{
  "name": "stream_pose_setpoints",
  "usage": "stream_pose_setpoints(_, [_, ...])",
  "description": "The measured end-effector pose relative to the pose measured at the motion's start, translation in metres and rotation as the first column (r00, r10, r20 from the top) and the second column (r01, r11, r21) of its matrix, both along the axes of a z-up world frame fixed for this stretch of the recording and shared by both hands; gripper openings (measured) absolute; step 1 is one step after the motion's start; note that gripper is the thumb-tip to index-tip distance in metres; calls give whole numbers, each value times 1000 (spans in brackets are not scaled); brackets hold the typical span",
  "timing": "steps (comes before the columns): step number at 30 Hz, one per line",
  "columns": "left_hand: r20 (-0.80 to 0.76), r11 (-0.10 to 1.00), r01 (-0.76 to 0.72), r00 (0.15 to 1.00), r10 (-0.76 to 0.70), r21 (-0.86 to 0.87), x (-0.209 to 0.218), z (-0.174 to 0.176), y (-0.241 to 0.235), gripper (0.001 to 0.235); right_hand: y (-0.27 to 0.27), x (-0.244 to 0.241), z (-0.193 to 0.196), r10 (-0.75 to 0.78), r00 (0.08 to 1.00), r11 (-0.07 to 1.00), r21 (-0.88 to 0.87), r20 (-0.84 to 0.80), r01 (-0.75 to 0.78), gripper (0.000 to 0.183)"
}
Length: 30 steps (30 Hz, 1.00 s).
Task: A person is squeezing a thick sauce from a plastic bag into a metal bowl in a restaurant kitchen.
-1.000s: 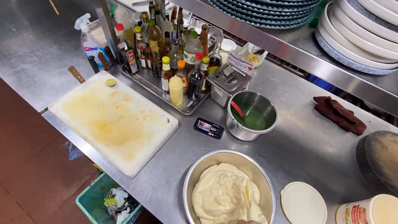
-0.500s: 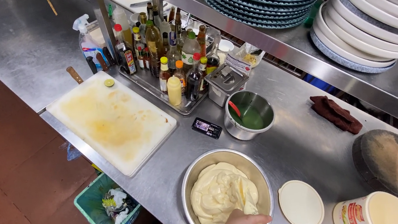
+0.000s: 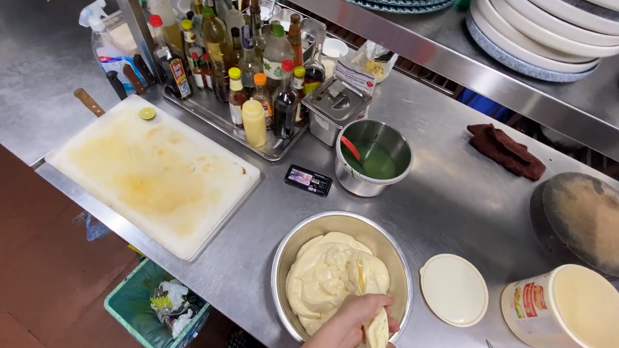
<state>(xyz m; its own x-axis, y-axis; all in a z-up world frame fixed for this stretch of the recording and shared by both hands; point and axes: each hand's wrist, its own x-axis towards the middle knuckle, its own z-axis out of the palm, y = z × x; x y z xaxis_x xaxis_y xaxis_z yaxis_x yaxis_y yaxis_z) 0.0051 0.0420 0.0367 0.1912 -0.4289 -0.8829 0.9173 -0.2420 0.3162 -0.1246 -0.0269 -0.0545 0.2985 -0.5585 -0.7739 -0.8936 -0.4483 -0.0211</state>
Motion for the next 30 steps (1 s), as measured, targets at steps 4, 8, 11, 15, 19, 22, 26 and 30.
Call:
stream_pose_setpoints(4, [-2,1000,-23,1000,23,-21,9,-4,-8,15,7,-2,26,-63,991,998,34,118,60,59])
stream_pose_setpoints(8, [9,996,-46,999,47,-74,19,-19,-17,13,6,-7,0,-59,993,997,-44,99,64,55])
stream_pose_setpoints(11, [11,997,-58,998,58,-59,20,-25,-24,14,14,-5,32,-74,987,997,3,143,75,53])
stream_pose_setpoints(15, [56,997,-60,996,63,-47,29,-43,-30,21,19,-14,27,-46,994,999,-17,97,47,50])
stream_pose_setpoints(19, [81,999,-38,996,38,8,31,-34,-24,21,30,-20,50,-47,984,999,27,173,43,44])
stream_pose_setpoints(22, [88,1000,-20,996,21,-11,32,-33,-26,22,29,-21,60,-80,980,997,30,182,76,42])
stream_pose_setpoints(26, [84,1000,8,996,-6,-22,32,-37,-30,22,26,-25,47,-85,984,996,26,158,82,46])
stream_pose_setpoints(30, [66,1000,-25,997,26,-17,31,-27,-22,20,24,-34,17,-106,989,994,0,104,107,47])
